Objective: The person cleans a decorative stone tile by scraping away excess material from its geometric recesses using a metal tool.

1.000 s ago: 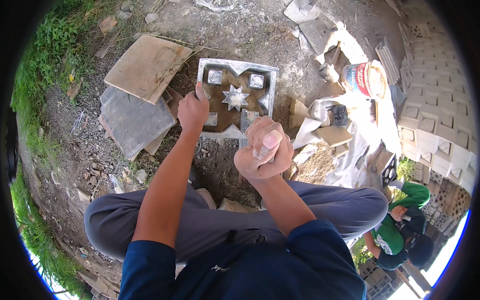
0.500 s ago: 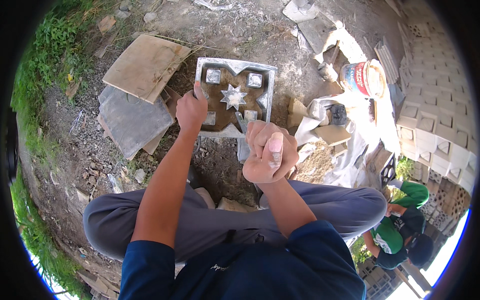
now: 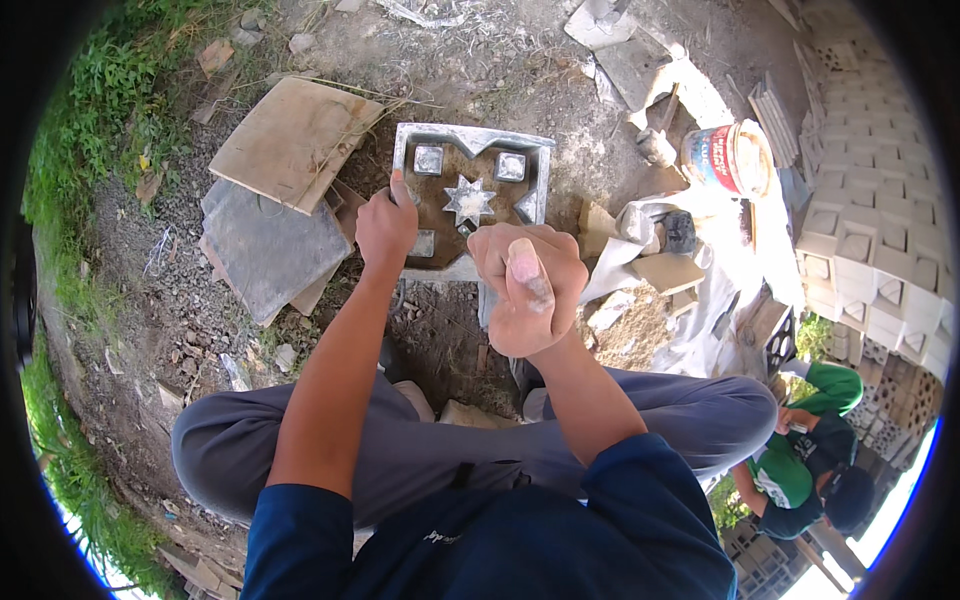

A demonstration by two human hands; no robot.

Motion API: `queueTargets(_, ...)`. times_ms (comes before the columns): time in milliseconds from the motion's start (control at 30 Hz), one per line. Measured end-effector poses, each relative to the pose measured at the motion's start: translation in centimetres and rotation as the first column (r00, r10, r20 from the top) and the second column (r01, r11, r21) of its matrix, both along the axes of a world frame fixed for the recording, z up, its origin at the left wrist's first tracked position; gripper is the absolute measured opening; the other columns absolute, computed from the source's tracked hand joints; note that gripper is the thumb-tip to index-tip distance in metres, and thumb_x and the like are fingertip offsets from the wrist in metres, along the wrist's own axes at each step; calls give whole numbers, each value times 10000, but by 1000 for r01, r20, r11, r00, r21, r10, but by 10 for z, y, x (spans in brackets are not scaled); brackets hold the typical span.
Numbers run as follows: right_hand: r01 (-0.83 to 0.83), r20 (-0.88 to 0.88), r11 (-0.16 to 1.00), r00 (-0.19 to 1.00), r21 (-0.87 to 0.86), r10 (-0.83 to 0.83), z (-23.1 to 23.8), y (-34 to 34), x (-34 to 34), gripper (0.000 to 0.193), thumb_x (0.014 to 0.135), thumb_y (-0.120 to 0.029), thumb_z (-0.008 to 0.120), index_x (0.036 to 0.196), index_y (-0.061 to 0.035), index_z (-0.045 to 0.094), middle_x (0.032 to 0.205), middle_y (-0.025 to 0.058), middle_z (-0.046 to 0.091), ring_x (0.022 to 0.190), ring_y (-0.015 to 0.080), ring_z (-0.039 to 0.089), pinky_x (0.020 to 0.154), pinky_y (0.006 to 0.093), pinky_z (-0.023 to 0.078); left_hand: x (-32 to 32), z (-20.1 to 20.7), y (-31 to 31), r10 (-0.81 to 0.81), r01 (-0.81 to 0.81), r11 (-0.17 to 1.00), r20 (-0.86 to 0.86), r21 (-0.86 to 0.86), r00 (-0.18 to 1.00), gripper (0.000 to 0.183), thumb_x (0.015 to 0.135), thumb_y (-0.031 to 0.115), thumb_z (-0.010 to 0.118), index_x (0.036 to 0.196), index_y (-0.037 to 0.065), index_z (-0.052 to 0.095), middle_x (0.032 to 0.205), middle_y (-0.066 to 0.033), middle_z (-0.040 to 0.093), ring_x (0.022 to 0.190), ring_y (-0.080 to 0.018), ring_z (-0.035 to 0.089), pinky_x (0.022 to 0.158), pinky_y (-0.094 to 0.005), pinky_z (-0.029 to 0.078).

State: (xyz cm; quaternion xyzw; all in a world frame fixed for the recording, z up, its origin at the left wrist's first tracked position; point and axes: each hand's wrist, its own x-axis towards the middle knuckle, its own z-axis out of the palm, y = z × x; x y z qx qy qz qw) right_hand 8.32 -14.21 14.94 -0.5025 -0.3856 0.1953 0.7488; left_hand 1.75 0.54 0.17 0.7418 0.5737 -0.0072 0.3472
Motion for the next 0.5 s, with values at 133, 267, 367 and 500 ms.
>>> queueTargets(133,-11,21,1000,1000,-4,11,2,-4,-2,525,1029,-315,430,581,-82,287,546,20,299,475,147,256,465,311,204,-1,-4,-1,-5,5,1000,14,25,1000,645,1011,530,318,969,32,726,951,-270,690,958,-472,638,856,-542,502)
queueTargets(267,-91,21,996,996,-5,91,15,2,-6,541,1027,-326,436,571,-72,293,532,9,283,452,155,254,458,309,192,-1,-5,-4,14,-16,996,35,82,999,629,1004,505,361,899,4,727,861,-263,695,868,-448,673,795,-520,534)
queueTargets(367,-125,40,992,991,-22,126,12,6,-6,550,1024,-335,443,573,-63,285,522,18,277,451,156,261,451,314,188,2,-7,-1,18,-23,993,49,112,999,631,1005,507,360,906,3,725,861,-259,697,868,-452,671,803,-524,531)
queueTargets(500,-173,114,980,976,-95,183,16,16,-2,553,1022,-359,419,589,-57,256,528,28,258,457,163,240,451,321,180,0,-11,-3,-6,2,994,43,111,999,630,1006,502,356,904,2,725,864,-254,700,854,-452,673,786,-522,537)
